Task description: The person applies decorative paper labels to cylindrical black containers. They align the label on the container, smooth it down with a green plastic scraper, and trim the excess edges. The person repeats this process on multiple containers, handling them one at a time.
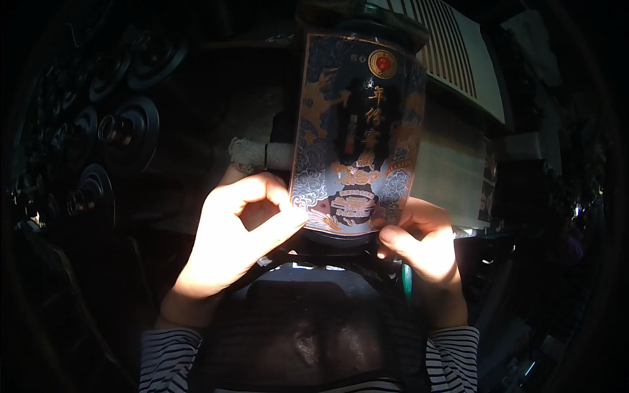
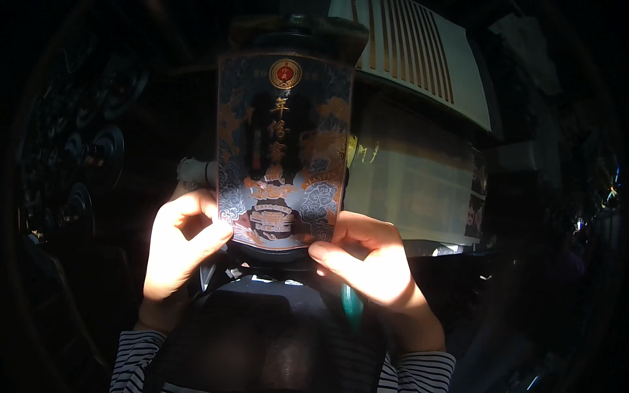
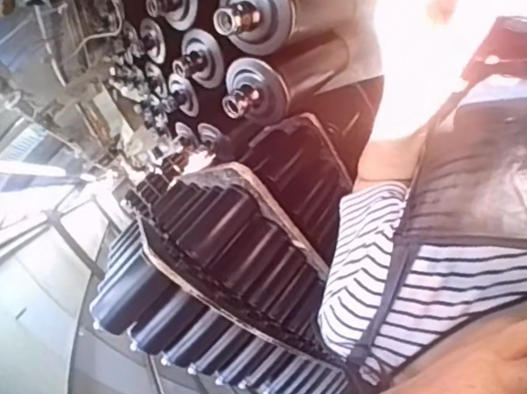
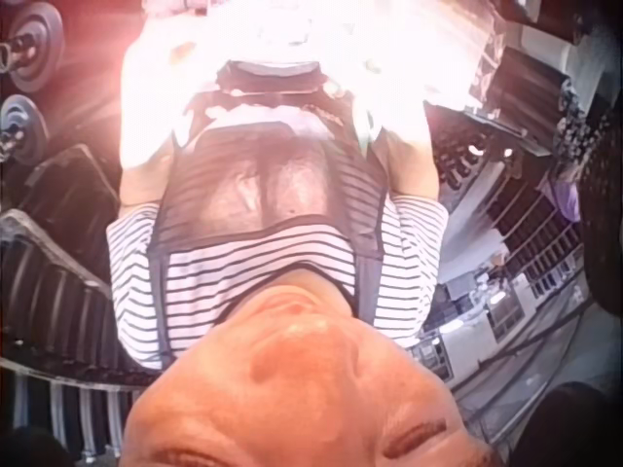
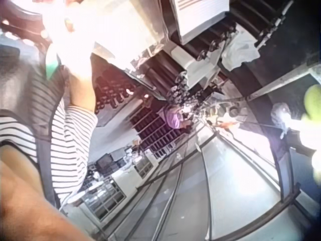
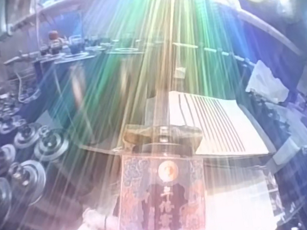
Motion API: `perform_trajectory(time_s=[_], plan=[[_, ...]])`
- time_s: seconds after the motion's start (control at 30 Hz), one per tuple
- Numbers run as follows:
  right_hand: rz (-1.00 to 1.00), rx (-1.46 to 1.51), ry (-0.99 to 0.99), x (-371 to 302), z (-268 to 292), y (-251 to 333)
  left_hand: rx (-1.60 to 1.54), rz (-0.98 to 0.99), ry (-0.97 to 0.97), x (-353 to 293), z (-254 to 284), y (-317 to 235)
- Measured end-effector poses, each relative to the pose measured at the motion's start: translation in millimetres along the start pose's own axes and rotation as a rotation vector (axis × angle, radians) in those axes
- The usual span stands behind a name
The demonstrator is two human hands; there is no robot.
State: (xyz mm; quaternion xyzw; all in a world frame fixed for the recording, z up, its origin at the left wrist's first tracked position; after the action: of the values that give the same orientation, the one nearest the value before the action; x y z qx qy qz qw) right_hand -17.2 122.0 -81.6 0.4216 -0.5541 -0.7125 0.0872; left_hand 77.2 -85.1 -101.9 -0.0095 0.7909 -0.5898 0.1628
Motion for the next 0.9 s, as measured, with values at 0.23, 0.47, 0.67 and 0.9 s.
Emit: perform_trajectory(time_s=[0.23,0.47,0.67,0.9], plan=[[0.354,0.098,-0.027,45,29,22,0.019,-0.157,-0.076,37,-2,-22],[0.709,0.2,-0.294,85,31,47,-0.074,-0.314,-0.185,88,-19,-43],[0.944,-0.607,-0.367,60,26,39,0.083,-0.546,-0.229,78,-17,-25],[0.844,-0.676,-0.258,71,24,33,0.296,-0.213,0.06,62,-22,-20]])
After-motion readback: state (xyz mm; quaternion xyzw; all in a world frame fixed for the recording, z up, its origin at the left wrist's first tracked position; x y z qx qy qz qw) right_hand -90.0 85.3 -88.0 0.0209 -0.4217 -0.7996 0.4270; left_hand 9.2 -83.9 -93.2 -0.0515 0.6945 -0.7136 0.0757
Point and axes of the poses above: each hand's wrist, its own x-axis towards the middle knuckle, its own z-axis out of the back of the hand, y = z × x, the point moved 2 cm from there along x, towards the middle knuckle, and after that the axes turned 4 degrees about -x, right-handed, at the moved point
